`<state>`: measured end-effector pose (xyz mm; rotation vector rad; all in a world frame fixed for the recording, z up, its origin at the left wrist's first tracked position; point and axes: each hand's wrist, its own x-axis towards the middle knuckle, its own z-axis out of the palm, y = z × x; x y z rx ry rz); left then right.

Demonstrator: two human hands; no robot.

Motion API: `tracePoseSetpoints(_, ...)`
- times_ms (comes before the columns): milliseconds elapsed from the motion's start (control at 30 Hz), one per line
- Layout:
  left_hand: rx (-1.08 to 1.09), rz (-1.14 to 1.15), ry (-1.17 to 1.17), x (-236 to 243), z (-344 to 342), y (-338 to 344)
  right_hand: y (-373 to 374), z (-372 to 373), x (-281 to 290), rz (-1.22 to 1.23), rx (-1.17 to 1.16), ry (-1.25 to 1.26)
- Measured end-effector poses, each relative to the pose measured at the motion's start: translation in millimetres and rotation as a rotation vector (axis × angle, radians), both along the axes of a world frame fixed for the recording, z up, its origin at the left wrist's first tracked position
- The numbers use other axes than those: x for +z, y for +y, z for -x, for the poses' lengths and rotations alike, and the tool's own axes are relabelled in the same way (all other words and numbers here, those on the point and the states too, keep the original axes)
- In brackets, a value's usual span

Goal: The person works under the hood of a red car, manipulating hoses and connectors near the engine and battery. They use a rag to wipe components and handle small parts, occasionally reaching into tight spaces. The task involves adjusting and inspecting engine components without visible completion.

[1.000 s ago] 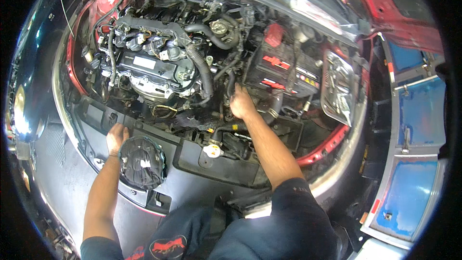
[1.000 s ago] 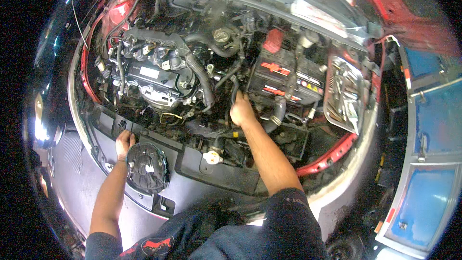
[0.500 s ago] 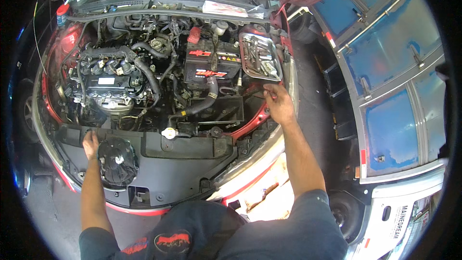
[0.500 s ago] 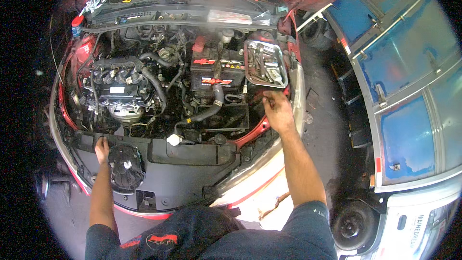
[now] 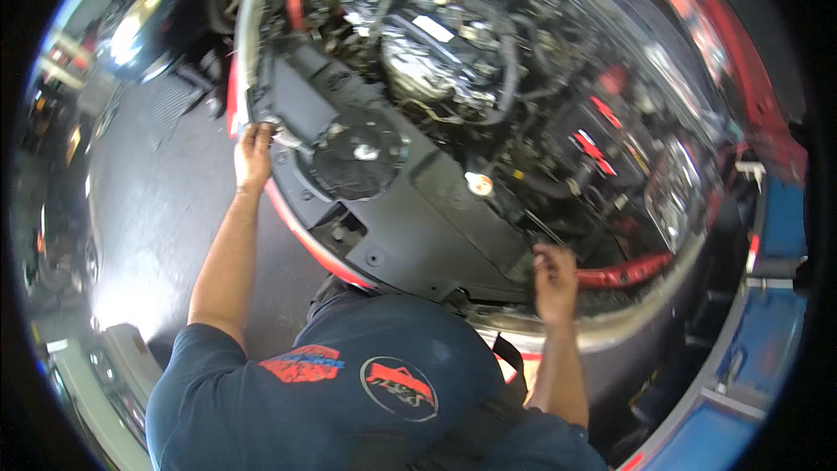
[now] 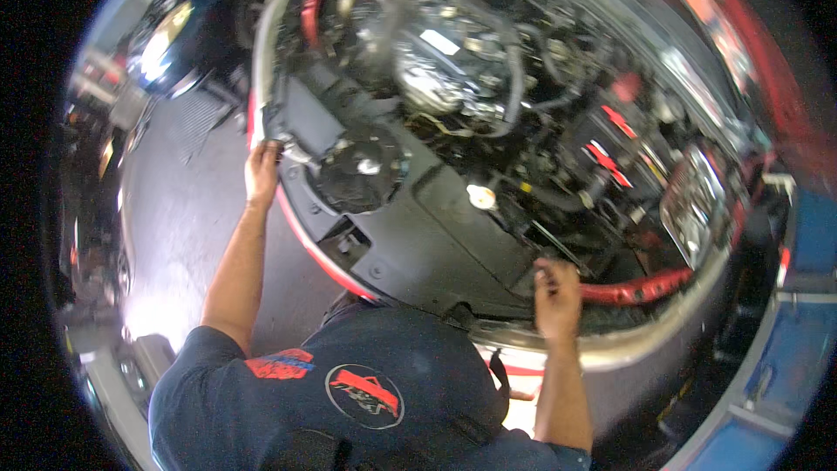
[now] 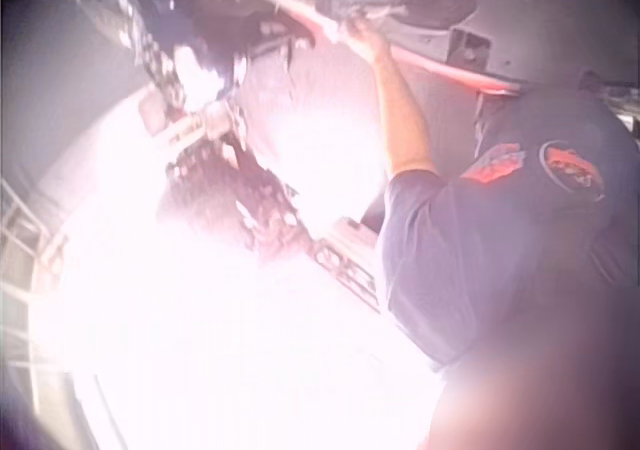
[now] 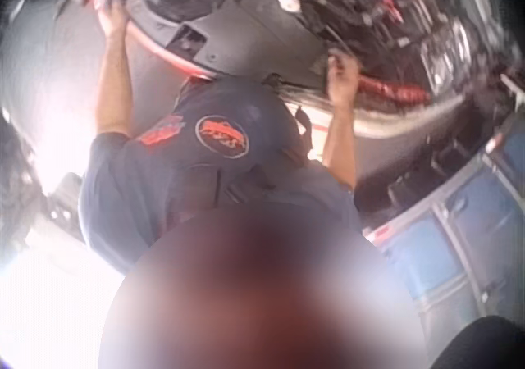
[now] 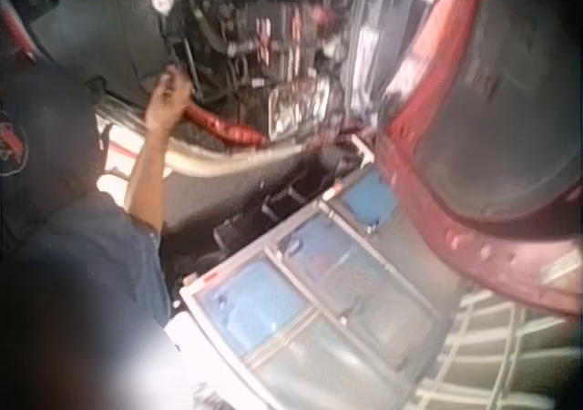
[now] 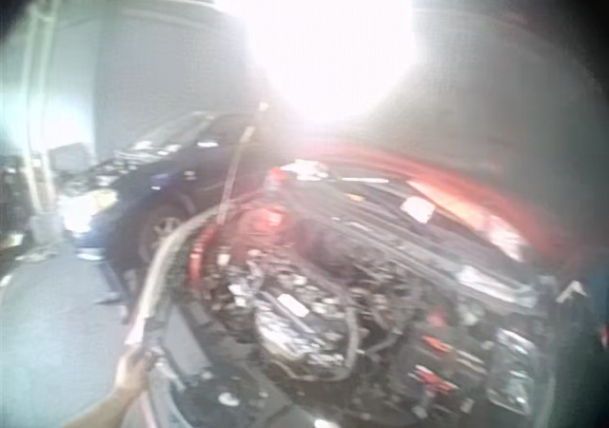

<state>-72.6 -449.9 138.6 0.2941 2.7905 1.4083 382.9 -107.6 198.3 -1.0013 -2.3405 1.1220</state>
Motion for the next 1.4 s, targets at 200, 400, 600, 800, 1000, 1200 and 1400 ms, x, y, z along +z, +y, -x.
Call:
tracePoseSetpoints(200,-0.363,0.401,0.421,5.9,-14.9,-7.7,-79.2,46.6,-20.2,0.071,0.367,0.024)
tracePoseSetpoints(400,0.029,0.596,-0.227,-7.9,7.9,47.0,-98.1,42.5,-5.7,-0.071,0.339,0.000)
tracePoseSetpoints(600,0.225,0.342,-0.227,-50.3,32.1,37.1,-142.3,12.5,0.6,0.238,0.092,0.011)
tracePoseSetpoints(800,0.353,-0.217,-0.094,-61.5,83.9,1.2,-162.2,-4.3,5.9,0.487,-0.040,0.086)
tracePoseSetpoints(1000,0.040,-0.808,-0.520,58.9,21.4,32.5,-150.8,29.4,25.4,0.510,0.053,0.225)
tracePoseSetpoints(1200,-0.663,-0.824,-1.021,101.4,-119.9,167.6,-106.9,87.0,55.6,0.770,0.007,0.284)
tracePoseSetpoints(1400,-0.746,-0.476,-1.296,62.5,-186.7,293.7,7.7,77.9,62.1,0.816,-0.230,0.230)
